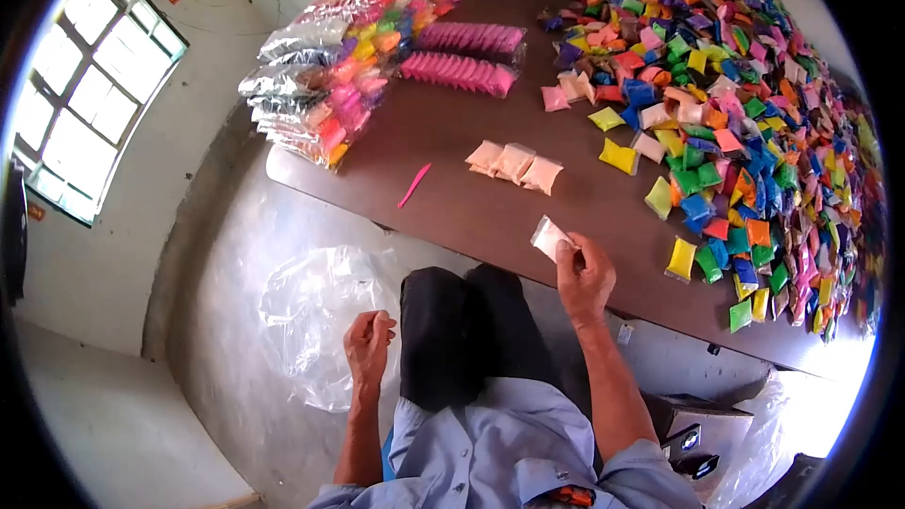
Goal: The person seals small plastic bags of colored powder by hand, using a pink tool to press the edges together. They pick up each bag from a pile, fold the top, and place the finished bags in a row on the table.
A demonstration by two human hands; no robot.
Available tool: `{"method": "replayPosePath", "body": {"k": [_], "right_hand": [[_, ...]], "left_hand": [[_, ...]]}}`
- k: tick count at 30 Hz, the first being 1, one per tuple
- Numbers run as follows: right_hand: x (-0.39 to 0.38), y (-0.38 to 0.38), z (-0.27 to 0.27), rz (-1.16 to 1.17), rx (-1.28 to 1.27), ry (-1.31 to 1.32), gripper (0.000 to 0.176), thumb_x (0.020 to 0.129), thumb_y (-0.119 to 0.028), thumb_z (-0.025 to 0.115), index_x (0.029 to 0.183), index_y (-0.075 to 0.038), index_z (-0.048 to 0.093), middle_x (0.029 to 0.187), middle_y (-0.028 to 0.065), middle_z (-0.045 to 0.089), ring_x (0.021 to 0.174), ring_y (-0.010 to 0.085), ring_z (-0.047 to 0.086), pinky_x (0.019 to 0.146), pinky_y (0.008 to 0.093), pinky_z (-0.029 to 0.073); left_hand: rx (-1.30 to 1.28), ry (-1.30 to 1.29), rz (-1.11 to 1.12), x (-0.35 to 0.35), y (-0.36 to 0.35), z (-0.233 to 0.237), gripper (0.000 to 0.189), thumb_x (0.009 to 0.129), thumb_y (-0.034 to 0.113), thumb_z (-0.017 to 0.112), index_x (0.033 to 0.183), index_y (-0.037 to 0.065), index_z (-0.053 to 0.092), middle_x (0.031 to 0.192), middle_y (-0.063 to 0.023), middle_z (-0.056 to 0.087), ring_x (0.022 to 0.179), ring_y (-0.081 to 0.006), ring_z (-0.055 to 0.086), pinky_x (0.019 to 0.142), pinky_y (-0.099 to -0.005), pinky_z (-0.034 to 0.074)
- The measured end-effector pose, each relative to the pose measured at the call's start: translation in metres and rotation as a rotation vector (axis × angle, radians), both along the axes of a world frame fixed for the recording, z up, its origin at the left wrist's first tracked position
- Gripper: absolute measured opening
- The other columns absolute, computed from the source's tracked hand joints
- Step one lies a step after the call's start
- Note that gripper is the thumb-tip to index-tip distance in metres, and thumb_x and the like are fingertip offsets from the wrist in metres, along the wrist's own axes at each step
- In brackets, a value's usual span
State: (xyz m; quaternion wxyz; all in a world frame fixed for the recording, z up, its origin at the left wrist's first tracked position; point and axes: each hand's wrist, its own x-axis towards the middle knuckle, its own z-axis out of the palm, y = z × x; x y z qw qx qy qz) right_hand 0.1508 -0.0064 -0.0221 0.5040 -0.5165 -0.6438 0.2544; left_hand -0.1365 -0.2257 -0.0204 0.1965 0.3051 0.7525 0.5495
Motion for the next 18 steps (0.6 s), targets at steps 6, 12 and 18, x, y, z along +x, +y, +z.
{"method": "replayPosePath", "body": {"k": [6,12,18], "right_hand": [[0.0,0.002,0.001,-0.011,0.06,-0.039,0.023,0.094,-0.02,0.074,0.107,-0.001,0.076,0.089,0.0148,0.074,0.076,0.0264,0.073,0.071,0.0356,0.056],[-0.001,0.003,0.002,-0.029,0.06,0.02,0.023,0.094,-0.02,0.073,0.107,-0.001,0.075,0.09,0.0157,0.075,0.078,0.0266,0.073,0.072,0.0359,0.057],[0.002,0.001,0.008,-0.03,0.022,0.084,0.021,0.095,-0.018,0.072,0.107,-0.001,0.072,0.089,0.0153,0.074,0.075,0.0278,0.072,0.068,0.0366,0.056]], "left_hand": [[0.074,0.067,0.03,-0.003,0.001,0.059,0.019,0.103,0.017,0.068,0.105,-0.002,0.071,0.085,-0.0079,0.075,0.069,-0.0094,0.065,0.067,-0.0251,0.054],[0.162,0.081,0.051,0.021,0.02,0.128,0.019,0.103,0.017,0.068,0.103,-0.001,0.072,0.087,-0.0064,0.076,0.072,-0.0092,0.066,0.069,-0.0245,0.055],[0.2,0.146,-0.069,0.039,0.037,0.16,0.018,0.103,0.015,0.068,0.105,-0.003,0.071,0.088,-0.0079,0.076,0.075,-0.0103,0.068,0.071,-0.0244,0.056]]}}
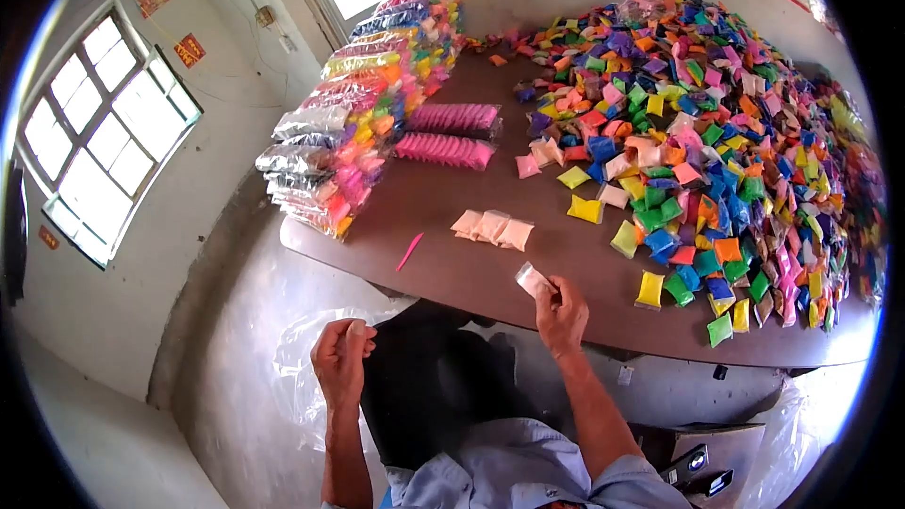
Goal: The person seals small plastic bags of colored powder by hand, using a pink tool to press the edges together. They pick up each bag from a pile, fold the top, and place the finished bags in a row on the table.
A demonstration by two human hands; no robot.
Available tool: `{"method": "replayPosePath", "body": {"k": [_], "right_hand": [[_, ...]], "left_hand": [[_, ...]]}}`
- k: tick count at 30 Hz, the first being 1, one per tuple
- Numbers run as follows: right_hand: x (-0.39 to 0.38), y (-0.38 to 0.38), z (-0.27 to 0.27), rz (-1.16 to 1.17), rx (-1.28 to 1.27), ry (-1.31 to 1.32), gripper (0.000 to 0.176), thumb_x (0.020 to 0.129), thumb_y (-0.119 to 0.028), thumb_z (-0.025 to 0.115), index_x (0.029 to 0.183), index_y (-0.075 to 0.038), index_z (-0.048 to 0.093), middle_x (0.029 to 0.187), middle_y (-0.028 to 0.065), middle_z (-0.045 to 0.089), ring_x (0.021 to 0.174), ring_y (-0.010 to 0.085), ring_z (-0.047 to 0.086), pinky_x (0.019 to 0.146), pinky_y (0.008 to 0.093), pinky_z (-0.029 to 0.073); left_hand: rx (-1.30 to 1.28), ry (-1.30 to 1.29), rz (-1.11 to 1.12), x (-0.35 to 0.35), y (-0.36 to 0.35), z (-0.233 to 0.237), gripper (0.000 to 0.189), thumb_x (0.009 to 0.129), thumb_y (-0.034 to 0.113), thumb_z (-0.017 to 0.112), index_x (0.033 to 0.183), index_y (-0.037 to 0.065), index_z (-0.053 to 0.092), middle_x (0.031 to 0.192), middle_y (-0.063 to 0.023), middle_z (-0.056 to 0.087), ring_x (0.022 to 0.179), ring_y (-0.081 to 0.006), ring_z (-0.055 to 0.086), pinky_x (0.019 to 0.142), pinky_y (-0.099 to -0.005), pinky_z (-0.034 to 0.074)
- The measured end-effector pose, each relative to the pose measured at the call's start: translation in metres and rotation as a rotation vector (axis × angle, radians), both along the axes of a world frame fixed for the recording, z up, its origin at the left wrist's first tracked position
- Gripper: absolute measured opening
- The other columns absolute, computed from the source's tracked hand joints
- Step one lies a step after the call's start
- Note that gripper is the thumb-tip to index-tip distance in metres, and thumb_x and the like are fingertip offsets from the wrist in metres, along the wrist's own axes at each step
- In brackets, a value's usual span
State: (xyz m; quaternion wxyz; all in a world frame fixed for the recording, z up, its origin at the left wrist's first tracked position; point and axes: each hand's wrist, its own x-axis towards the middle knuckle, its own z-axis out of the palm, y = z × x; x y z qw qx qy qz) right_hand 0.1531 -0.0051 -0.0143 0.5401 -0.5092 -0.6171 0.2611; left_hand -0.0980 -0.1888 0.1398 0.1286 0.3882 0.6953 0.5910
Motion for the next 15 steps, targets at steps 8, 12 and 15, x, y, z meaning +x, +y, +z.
{"method": "replayPosePath", "body": {"k": [8,12,15], "right_hand": [[0.007,-0.003,0.001,0.026,-0.092,0.056,0.018,0.101,-0.017,0.067,0.108,0.0,0.064,0.087,0.0117,0.069,0.072,0.0154,0.062,0.065,0.0318,0.051],[0.018,-0.002,0.002,0.198,-0.239,0.228,0.016,0.102,-0.014,0.066,0.109,0.001,0.066,0.096,0.0027,0.068,0.083,0.0084,0.059,0.073,0.0276,0.05],[0.018,-0.001,0.008,0.257,-0.263,0.357,0.016,0.103,-0.013,0.065,0.112,0.001,0.067,0.099,-0.0001,0.067,0.086,0.0071,0.058,0.078,0.0259,0.049]], "left_hand": [[-0.076,-0.078,-0.309,0.042,0.049,-0.063,0.022,0.104,0.018,0.068,0.107,-0.004,0.07,0.09,-0.0089,0.076,0.078,-0.0126,0.071,0.073,-0.0271,0.059],[-0.052,-0.194,-0.545,0.071,0.097,-0.099,0.027,0.102,0.018,0.072,0.117,-0.004,0.069,0.098,-0.0081,0.074,0.084,-0.0113,0.068,0.074,-0.0245,0.056],[-0.153,-0.258,-0.587,0.082,0.129,-0.117,0.035,0.097,0.021,0.077,0.121,-0.004,0.069,0.101,-0.0101,0.075,0.091,-0.0131,0.07,0.081,-0.028,0.056]]}}
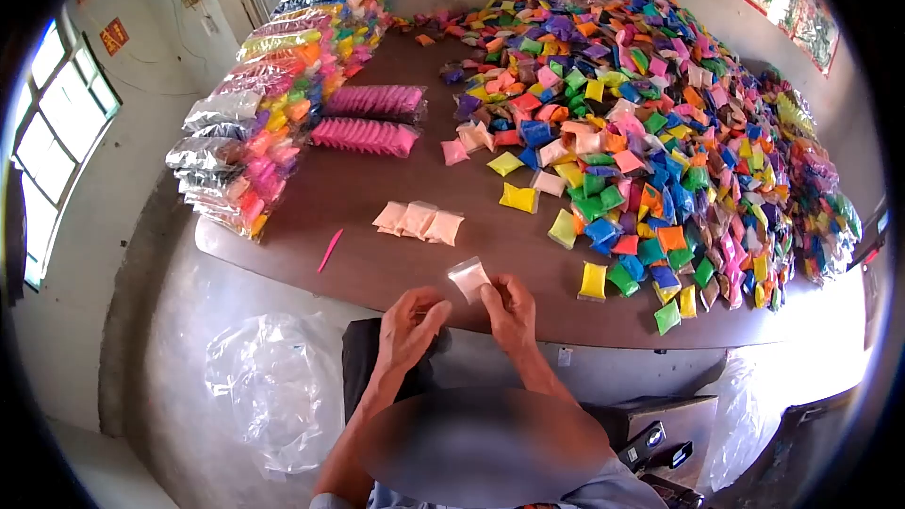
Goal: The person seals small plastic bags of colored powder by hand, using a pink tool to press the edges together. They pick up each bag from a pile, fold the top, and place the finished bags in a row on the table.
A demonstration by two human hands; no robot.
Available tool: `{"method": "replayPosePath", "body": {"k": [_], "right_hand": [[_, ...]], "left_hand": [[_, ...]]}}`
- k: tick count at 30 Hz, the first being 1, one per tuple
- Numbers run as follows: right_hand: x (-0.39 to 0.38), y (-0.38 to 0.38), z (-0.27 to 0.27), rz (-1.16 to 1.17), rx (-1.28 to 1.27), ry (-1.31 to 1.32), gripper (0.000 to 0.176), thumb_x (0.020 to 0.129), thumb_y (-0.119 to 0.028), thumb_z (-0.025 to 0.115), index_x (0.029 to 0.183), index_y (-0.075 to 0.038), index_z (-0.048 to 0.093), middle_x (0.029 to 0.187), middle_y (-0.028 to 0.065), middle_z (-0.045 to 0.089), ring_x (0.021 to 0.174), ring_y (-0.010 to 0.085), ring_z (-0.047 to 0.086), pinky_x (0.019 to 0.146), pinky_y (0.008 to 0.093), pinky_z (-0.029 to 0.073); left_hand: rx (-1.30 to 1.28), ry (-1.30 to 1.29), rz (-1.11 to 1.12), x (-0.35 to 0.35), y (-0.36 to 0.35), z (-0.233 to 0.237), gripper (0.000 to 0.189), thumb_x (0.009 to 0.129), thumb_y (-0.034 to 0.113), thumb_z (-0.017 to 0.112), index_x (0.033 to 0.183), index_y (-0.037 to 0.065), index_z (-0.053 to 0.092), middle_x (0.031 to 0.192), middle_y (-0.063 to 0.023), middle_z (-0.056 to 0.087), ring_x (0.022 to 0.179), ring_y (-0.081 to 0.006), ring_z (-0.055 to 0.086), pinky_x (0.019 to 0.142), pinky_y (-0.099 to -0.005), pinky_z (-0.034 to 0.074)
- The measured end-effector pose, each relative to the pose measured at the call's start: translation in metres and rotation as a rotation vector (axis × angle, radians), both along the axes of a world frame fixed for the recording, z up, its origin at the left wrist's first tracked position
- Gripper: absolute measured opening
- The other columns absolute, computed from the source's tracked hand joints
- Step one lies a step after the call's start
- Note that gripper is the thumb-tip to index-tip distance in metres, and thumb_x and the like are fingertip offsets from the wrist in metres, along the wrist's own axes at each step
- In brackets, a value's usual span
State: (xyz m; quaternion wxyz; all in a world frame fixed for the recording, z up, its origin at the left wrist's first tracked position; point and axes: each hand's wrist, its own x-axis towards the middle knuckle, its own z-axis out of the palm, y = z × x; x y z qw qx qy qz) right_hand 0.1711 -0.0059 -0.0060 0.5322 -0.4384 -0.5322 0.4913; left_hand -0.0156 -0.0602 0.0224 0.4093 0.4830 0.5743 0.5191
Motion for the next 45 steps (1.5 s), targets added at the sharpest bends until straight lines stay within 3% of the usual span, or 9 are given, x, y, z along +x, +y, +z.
{"method": "replayPosePath", "body": {"k": [3,8,13,18,25,28,35,37,45], "right_hand": [[-0.001,0.003,0.001,0.03,-0.005,0.039,0.019,0.103,-0.013,0.065,0.115,0.002,0.068,0.099,-0.0006,0.067,0.089,0.0065,0.058,0.08,0.0255,0.049],[0.001,0.006,0.025,0.148,-0.031,-0.089,0.017,0.104,-0.011,0.065,0.114,0.001,0.07,0.097,-0.0007,0.07,0.086,0.0055,0.061,0.078,0.0231,0.05],[-0.009,0.018,0.02,0.209,-0.111,-0.014,0.02,0.104,-0.017,0.065,0.108,0.002,0.07,0.09,-0.0032,0.064,0.083,0.0045,0.055,0.074,0.0237,0.048],[-0.012,0.019,0.009,0.093,0.085,-0.22,0.021,0.106,-0.016,0.062,0.101,0.002,0.071,0.083,-0.0036,0.064,0.08,0.0029,0.054,0.068,0.0232,0.047],[-0.018,0.014,0.009,0.025,0.087,-0.084,0.02,0.106,-0.015,0.063,0.1,0.002,0.071,0.086,-0.0036,0.064,0.079,0.004,0.053,0.069,0.0234,0.046],[-0.017,0.013,0.01,0.091,-0.018,-0.002,0.017,0.105,-0.013,0.065,0.101,0.003,0.071,0.085,-0.0016,0.067,0.082,0.0051,0.058,0.075,0.0241,0.051],[-0.017,0.015,0.001,0.06,0.029,-0.122,0.014,0.103,-0.01,0.066,0.1,0.002,0.071,0.085,-0.0002,0.066,0.078,0.006,0.056,0.069,0.0247,0.048],[-0.019,0.015,0.002,0.036,0.071,-0.147,0.013,0.102,-0.01,0.067,0.099,0.002,0.071,0.084,0.0004,0.066,0.077,0.0062,0.056,0.068,0.0248,0.047],[-0.017,0.014,0.009,0.098,0.074,-0.206,0.011,0.1,-0.008,0.069,0.098,0.002,0.071,0.082,0.003,0.065,0.076,0.0079,0.057,0.067,0.0272,0.048]], "left_hand": [[-0.044,-0.131,-0.054,0.007,0.019,-0.007,0.041,0.098,0.025,0.077,0.124,-0.005,0.068,0.105,-0.0119,0.075,0.097,-0.0156,0.07,0.086,-0.0287,0.056],[-0.029,-0.218,-0.058,0.002,0.03,-0.015,0.031,0.101,0.023,0.072,0.115,-0.005,0.071,0.091,-0.0077,0.071,0.084,-0.013,0.062,0.073,-0.028,0.051],[0.007,-0.03,-0.053,0.0,0.034,-0.022,0.022,0.1,0.019,0.074,0.097,-0.003,0.07,0.075,-0.0024,0.063,0.07,-0.0085,0.053,0.061,-0.029,0.045],[0.011,-0.027,-0.067,0.005,0.03,0.003,0.023,0.099,0.02,0.076,0.098,-0.002,0.071,0.074,-0.0032,0.064,0.068,-0.0094,0.054,0.06,-0.0305,0.046],[0.08,0.109,-0.077,0.005,0.034,-0.005,0.033,0.097,0.025,0.077,0.083,-0.002,0.065,0.066,-0.0041,0.054,0.062,-0.0117,0.047,0.056,-0.0323,0.04],[0.078,0.198,-0.101,0.0,0.033,-0.016,0.034,0.097,0.03,0.077,0.089,-0.002,0.068,0.069,-0.0132,0.062,0.061,-0.02,0.053,0.059,-0.0374,0.045],[0.065,0.173,-0.094,0.002,0.031,-0.012,0.033,0.099,0.025,0.075,0.085,-0.003,0.065,0.065,-0.0108,0.055,0.061,-0.0169,0.051,0.057,-0.0362,0.043],[0.038,-0.04,-0.032,0.004,0.033,-0.018,0.03,0.099,0.02,0.074,0.084,-0.004,0.063,0.065,-0.01,0.052,0.061,-0.0157,0.049,0.056,-0.0351,0.042],[0.095,0.145,0.021,0.004,0.032,-0.021,0.028,0.097,0.017,0.075,0.084,-0.004,0.062,0.068,-0.0116,0.055,0.063,-0.0144,0.048,0.056,-0.0352,0.041]]}}
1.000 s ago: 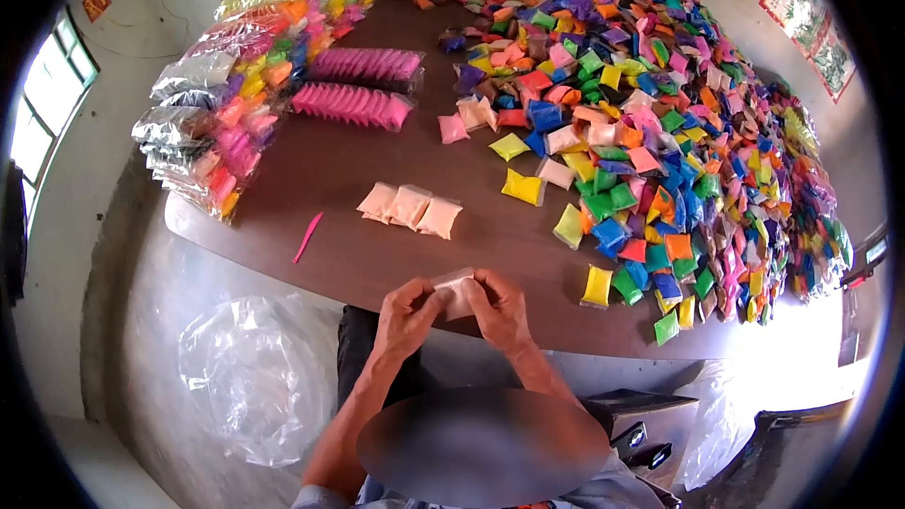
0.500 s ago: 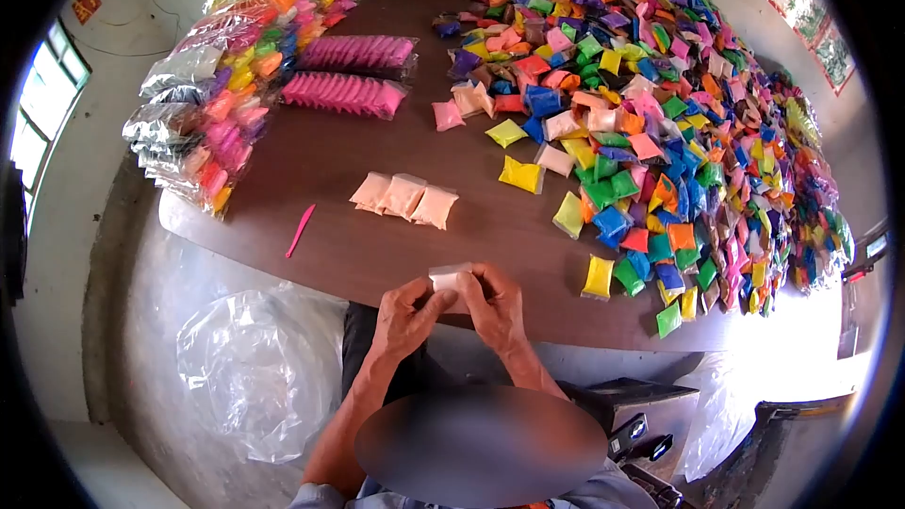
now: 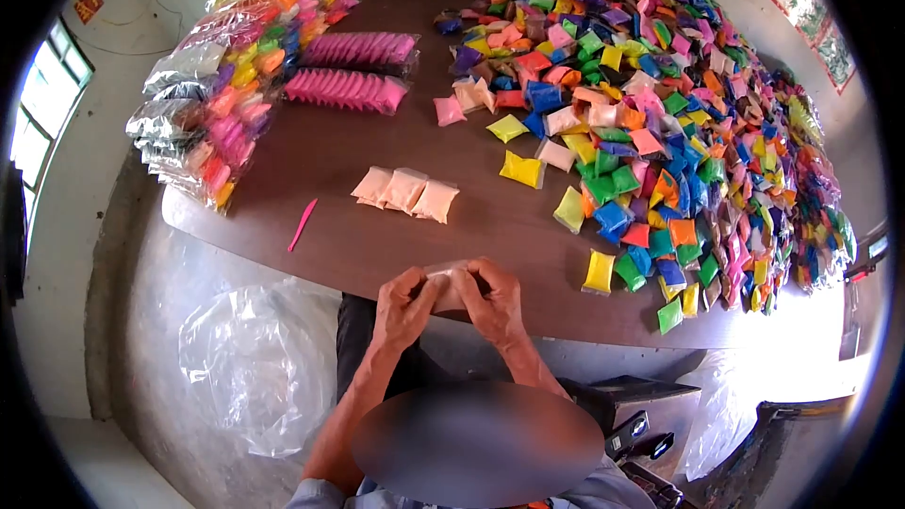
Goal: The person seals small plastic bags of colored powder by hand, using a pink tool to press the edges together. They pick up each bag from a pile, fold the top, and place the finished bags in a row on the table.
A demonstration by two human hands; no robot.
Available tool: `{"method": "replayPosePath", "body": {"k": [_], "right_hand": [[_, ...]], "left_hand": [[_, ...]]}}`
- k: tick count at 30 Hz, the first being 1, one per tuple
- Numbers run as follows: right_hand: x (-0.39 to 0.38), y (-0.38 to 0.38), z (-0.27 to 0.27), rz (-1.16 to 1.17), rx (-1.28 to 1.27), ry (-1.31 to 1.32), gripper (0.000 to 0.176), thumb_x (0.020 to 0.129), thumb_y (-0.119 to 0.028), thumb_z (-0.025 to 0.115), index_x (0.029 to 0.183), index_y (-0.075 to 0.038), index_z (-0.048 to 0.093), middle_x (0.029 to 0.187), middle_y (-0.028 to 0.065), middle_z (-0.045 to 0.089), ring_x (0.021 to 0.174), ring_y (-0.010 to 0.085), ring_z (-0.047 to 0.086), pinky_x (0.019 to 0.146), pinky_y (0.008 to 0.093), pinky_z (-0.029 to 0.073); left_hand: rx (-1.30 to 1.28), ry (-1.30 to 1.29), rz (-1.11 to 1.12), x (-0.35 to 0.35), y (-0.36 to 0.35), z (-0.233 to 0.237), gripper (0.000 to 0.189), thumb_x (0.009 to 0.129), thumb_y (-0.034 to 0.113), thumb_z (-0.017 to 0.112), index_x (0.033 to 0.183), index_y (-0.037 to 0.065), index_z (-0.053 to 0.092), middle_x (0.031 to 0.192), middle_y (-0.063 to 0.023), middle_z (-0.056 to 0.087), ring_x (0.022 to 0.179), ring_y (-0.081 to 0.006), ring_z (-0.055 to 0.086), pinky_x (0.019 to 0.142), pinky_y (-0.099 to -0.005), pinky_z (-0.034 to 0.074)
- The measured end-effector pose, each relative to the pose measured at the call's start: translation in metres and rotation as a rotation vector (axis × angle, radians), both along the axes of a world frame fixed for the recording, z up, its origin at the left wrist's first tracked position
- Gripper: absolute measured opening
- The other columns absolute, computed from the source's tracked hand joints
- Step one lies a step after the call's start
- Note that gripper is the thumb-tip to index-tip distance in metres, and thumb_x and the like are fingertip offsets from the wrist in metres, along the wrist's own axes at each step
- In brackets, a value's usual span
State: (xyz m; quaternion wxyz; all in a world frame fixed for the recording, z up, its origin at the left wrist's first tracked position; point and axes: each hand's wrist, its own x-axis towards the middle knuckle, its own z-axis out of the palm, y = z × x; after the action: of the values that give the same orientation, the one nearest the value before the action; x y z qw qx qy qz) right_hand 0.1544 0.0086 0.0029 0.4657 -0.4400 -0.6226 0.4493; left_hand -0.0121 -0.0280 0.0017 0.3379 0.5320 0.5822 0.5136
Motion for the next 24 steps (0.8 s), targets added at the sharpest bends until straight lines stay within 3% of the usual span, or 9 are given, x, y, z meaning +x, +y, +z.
{"method": "replayPosePath", "body": {"k": [7,14,19,24], "right_hand": [[-0.001,0.0,-0.005,-0.068,-0.026,0.038,0.013,0.101,-0.012,0.07,0.101,0.002,0.072,0.083,0.0033,0.067,0.079,0.0081,0.058,0.071,0.0275,0.05],[-0.002,0.001,-0.004,-0.043,0.024,-0.02,0.019,0.103,-0.018,0.069,0.1,0.0,0.072,0.079,0.0028,0.066,0.075,0.0094,0.058,0.068,0.0281,0.051],[-0.005,0.0,-0.006,-0.065,0.05,-0.093,0.022,0.105,-0.021,0.067,0.1,0.0,0.07,0.078,0.0032,0.066,0.072,0.0102,0.058,0.066,0.0291,0.051],[-0.006,0.001,-0.008,-0.126,0.077,-0.043,0.024,0.107,-0.023,0.064,0.102,0.001,0.068,0.082,0.0022,0.065,0.079,0.0088,0.055,0.069,0.0289,0.05]], "left_hand": [[-0.048,-0.029,-0.087,-0.002,0.0,0.006,0.029,0.098,0.019,0.074,0.084,-0.003,0.062,0.069,-0.0142,0.056,0.062,-0.0182,0.048,0.057,-0.0357,0.042],[0.051,0.036,-0.017,-0.001,0.0,-0.003,0.029,0.098,0.02,0.074,0.084,-0.003,0.062,0.068,-0.0154,0.055,0.06,-0.0186,0.049,0.055,-0.0355,0.042],[-0.016,-0.083,-0.069,-0.002,-0.001,-0.002,0.03,0.099,0.025,0.074,0.091,-0.003,0.067,0.07,-0.0137,0.061,0.06,-0.0184,0.052,0.056,-0.0346,0.044],[-0.032,0.002,-0.103,0.0,-0.001,0.013,0.033,0.1,0.03,0.073,0.095,-0.003,0.069,0.071,-0.0141,0.063,0.061,-0.0198,0.053,0.058,-0.0354,0.045]]}}
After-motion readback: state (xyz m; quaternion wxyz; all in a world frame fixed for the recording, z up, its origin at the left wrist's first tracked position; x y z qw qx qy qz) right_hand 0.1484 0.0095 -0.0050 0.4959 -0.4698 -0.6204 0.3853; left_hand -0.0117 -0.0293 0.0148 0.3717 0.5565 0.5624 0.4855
